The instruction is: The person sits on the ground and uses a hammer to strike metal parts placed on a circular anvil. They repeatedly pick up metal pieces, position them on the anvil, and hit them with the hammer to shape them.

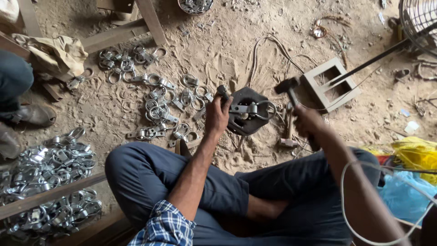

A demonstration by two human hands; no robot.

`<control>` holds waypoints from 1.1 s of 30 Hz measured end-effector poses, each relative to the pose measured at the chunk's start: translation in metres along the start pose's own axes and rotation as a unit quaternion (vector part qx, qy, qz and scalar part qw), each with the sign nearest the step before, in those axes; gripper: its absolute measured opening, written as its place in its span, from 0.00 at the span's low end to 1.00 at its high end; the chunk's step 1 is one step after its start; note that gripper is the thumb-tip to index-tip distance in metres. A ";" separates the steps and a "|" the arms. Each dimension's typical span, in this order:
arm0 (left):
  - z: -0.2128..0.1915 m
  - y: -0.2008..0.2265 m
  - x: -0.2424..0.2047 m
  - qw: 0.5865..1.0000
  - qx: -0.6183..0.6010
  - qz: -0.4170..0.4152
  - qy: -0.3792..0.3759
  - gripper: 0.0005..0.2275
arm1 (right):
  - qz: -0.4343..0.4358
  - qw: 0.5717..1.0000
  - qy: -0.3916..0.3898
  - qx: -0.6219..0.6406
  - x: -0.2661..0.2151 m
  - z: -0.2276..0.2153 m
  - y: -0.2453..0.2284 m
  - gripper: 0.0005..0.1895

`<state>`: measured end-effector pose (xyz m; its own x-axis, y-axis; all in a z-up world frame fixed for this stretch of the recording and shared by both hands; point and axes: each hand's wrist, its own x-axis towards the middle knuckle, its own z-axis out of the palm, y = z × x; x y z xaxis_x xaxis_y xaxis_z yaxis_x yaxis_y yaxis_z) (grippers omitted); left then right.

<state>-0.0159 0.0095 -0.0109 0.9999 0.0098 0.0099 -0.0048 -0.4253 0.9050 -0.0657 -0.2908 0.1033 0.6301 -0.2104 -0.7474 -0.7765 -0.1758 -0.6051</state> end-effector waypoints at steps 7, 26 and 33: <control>-0.015 0.010 -0.014 0.988 0.013 0.133 0.071 0.19 | -0.141 0.987 0.078 0.007 -0.109 0.042 0.054 0.21; -0.012 -0.004 -0.011 0.994 0.059 0.091 0.008 0.14 | -0.182 0.977 0.087 0.074 -0.088 0.050 0.054 0.24; -0.006 0.005 -0.017 0.988 0.084 0.130 -0.003 0.15 | -0.247 0.960 0.130 -0.037 -0.091 0.054 0.058 0.19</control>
<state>-0.0335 0.0126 -0.0039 0.9654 -0.1246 0.2289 -0.2590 -0.5562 0.7897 -0.1680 -0.2296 0.1217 0.9084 -0.3146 -0.2752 -0.3865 -0.3812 -0.8398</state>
